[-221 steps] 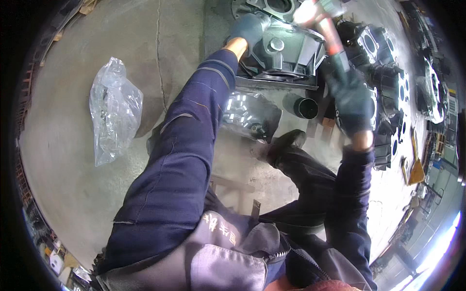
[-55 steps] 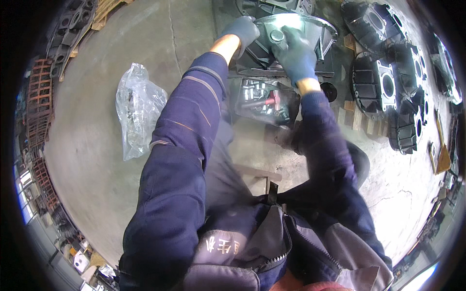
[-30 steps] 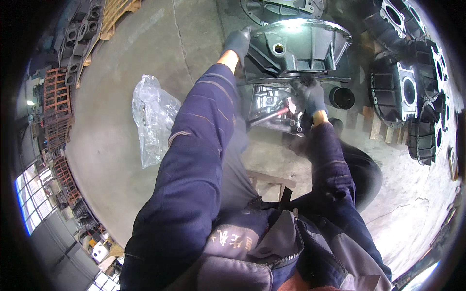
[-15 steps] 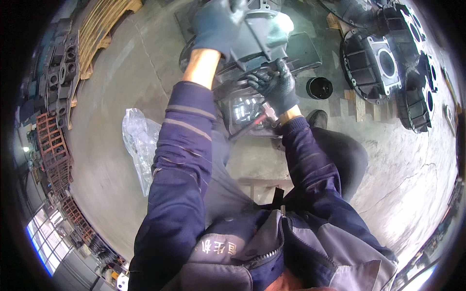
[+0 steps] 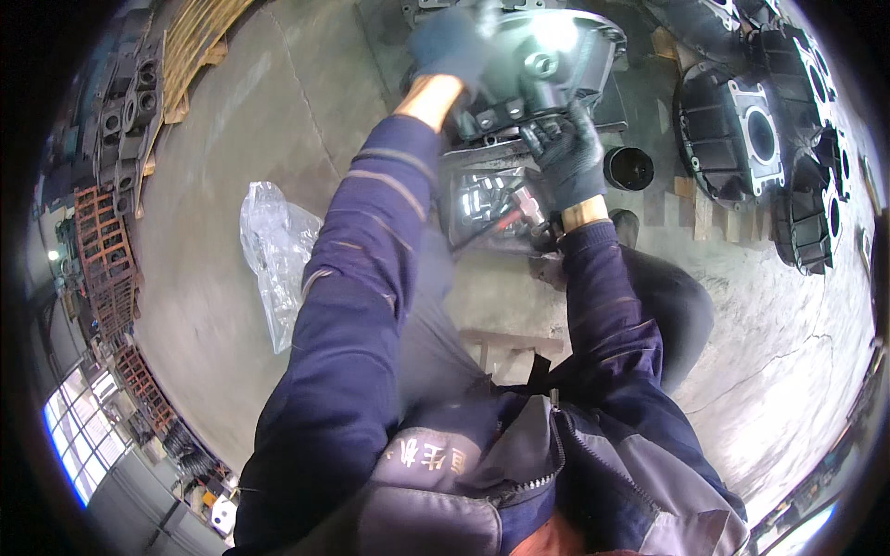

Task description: The person places a large metal housing on a stand, then repeatedly inserts small cylindrical components into holes in the housing and taps them into place with a hammer. The person handles multiple housings and components throughout the clip.

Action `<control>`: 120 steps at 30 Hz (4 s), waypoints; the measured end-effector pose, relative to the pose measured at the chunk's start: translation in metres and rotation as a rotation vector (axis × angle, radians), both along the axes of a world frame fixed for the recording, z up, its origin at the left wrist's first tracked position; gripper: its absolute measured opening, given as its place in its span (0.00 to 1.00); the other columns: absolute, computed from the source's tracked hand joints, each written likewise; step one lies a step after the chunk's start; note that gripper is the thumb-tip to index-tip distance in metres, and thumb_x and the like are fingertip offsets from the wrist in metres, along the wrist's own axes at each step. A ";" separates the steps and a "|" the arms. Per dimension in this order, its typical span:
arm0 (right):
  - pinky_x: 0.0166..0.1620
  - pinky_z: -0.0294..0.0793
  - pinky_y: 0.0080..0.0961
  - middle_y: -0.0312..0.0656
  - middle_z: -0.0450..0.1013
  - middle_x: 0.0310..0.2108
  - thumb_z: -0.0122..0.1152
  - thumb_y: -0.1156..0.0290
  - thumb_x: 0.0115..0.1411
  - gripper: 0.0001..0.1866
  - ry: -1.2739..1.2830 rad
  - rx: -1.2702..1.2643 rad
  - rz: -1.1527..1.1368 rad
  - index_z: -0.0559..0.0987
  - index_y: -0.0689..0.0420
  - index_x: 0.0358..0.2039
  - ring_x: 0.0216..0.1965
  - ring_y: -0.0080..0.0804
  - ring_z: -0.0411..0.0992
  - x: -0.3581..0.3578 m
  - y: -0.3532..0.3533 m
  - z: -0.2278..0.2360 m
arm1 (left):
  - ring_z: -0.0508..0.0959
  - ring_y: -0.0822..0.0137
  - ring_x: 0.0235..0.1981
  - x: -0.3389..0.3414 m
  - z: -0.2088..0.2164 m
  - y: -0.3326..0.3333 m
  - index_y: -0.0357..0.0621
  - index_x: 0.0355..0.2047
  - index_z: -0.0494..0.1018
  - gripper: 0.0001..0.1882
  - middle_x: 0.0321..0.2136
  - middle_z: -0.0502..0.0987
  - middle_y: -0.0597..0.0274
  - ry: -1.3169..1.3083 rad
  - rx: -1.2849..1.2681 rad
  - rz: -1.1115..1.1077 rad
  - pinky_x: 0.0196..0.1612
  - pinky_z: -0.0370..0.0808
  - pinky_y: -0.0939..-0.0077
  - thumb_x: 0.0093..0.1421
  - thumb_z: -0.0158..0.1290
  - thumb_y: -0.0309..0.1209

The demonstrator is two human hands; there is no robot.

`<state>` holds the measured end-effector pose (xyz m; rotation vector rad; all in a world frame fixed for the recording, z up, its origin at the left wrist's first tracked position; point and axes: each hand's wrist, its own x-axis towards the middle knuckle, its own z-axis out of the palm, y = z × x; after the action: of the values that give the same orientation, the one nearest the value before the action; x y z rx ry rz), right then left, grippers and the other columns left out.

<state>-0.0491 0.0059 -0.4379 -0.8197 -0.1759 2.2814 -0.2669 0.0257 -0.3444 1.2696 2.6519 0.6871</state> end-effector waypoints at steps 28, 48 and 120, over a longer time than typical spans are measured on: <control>0.51 0.78 0.43 0.50 0.81 0.45 0.62 0.53 0.60 0.19 -1.545 0.622 0.840 0.84 0.50 0.46 0.50 0.56 0.78 0.132 -0.063 -0.115 | 0.82 0.36 0.33 -0.035 -0.062 -0.045 0.33 0.29 0.81 0.34 0.27 0.79 0.34 -0.066 0.141 0.167 0.36 0.75 0.44 0.70 0.44 0.55; 0.49 0.80 0.44 0.50 0.82 0.44 0.59 0.62 0.63 0.13 -1.722 1.009 1.244 0.88 0.52 0.40 0.47 0.52 0.80 0.099 -0.098 -0.191 | 0.81 0.32 0.39 -0.033 -0.042 -0.054 0.33 0.32 0.83 0.38 0.31 0.81 0.32 0.048 -0.004 0.197 0.44 0.76 0.42 0.67 0.43 0.61; 0.47 0.79 0.39 0.43 0.80 0.44 0.72 0.71 0.48 0.22 -1.096 2.229 -0.004 0.85 0.48 0.47 0.44 0.47 0.78 0.097 0.000 0.207 | 0.81 0.69 0.49 0.140 0.106 -0.124 0.34 0.58 0.74 0.19 0.48 0.81 0.59 -1.444 0.552 -0.440 0.56 0.78 0.74 0.67 0.52 0.23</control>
<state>0.0477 0.0063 -0.2311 -0.4493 -2.3631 0.2429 -0.1273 -0.0983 -0.2389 0.7866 1.0180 1.4999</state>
